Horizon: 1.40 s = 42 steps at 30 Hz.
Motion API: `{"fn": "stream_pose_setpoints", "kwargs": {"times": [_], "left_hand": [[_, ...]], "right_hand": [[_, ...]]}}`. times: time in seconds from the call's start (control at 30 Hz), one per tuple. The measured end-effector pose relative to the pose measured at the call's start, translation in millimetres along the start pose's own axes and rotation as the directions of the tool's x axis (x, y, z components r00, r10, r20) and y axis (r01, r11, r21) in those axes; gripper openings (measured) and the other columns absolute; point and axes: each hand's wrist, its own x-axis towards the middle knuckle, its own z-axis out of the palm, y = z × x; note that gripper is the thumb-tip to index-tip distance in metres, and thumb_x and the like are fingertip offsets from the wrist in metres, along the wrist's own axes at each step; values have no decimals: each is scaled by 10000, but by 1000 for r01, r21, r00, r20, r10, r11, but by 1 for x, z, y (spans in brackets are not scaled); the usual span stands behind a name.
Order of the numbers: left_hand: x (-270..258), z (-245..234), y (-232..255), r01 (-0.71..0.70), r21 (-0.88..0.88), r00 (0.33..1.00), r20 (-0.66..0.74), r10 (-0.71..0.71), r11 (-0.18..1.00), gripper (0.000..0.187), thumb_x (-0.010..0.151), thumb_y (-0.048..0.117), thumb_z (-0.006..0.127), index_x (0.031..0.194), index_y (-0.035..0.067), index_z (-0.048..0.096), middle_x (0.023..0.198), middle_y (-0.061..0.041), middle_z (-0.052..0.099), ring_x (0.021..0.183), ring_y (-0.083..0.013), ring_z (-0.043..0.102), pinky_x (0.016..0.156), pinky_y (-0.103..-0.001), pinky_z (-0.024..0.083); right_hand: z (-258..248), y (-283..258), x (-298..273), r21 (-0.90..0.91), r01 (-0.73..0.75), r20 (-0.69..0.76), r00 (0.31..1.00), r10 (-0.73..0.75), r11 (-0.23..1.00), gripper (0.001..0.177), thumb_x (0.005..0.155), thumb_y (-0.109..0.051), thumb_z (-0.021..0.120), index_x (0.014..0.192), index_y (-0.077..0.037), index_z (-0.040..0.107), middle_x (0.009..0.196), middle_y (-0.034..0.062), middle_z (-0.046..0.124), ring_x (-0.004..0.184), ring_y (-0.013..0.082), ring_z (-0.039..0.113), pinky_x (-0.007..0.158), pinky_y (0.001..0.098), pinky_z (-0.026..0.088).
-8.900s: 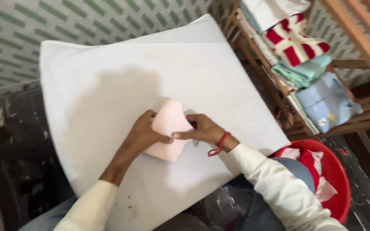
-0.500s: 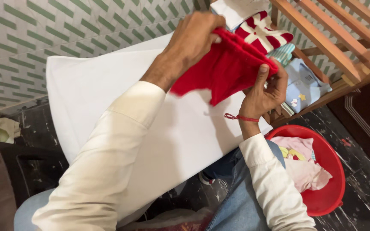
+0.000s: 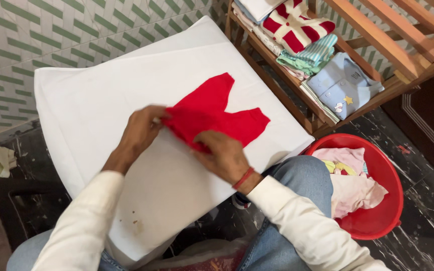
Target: The person folds several small garments one by one on a white surface. They pick up a pink cloth, a red shirt, a white cloth, a patterned baby garment, and another red shirt, folding each neatly and placing them on a nearby wooden shelf.
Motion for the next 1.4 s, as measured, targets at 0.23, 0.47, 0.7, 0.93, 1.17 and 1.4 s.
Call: {"fn": "stream_pose_setpoints", "kwargs": {"times": [0.23, 0.47, 0.7, 0.93, 1.17, 1.4], "left_hand": [[-49, -14, -17, 195, 204, 977, 40, -208, 959, 340, 795, -116, 693, 1041, 96, 792, 1300, -57, 686, 1070, -296, 688, 909, -378, 574], [-56, -23, -23, 135, 474, 980, 67, -189, 870, 308, 673, -90, 718, 894, 104, 807, 1200, -37, 719, 1119, -298, 617, 949, -416, 538], [-53, 43, -29, -65, 395, 978, -158, 137, 916, 640, 1018, 382, 595, 1429, -98, 496, 1516, -292, 486, 1428, -438, 399, 1189, -535, 286], [-63, 76, -23, -12, 476, 989, -126, 82, 879, 1054, 924, 691, 509, 1527, -140, 271, 1619, -307, 260, 1533, -411, 202, 1246, -528, 133], [-69, 66, -14, 38, 533, 999, -15, -35, 846, 1162, 816, 782, 519, 1510, -111, 253, 1605, -281, 246, 1509, -397, 169, 1217, -555, 93], [-68, 69, -13, 5, 529, 1000, -15, 3, 848, 1149, 888, 789, 468, 1552, -118, 231, 1640, -277, 225, 1556, -385, 152, 1260, -550, 84]], "right_hand": [[32, -17, -11, 28, 16, 261, 965, -23, 999, 236, 900, -218, 787, 1025, -82, 641, 891, 82, 663, 728, 284, 676, 546, 395, 536], [34, -26, -13, 197, 59, 391, 911, -134, 979, 283, 899, -306, 804, 1061, -97, 705, 951, 81, 735, 754, 226, 730, 605, 331, 583], [27, 21, 31, -45, -36, 239, 970, 46, 998, 351, 1040, -289, 597, 1312, -76, 655, 1281, 158, 698, 1154, 300, 666, 949, 389, 540], [68, 87, 55, -304, 136, 621, 779, 88, 943, 754, 1074, -531, 285, 1641, -62, 121, 1723, 168, 70, 1588, 320, 19, 1252, 558, 24], [81, 105, 40, -426, 222, 651, 748, 127, 877, 906, 997, -686, 322, 1629, -80, 88, 1698, 181, 37, 1563, 343, 5, 1226, 553, 7], [83, 89, 61, -187, 224, 680, 732, -38, 957, 868, 1031, -648, 296, 1649, -76, 86, 1729, 141, 64, 1601, 295, 28, 1271, 547, -2]]}}
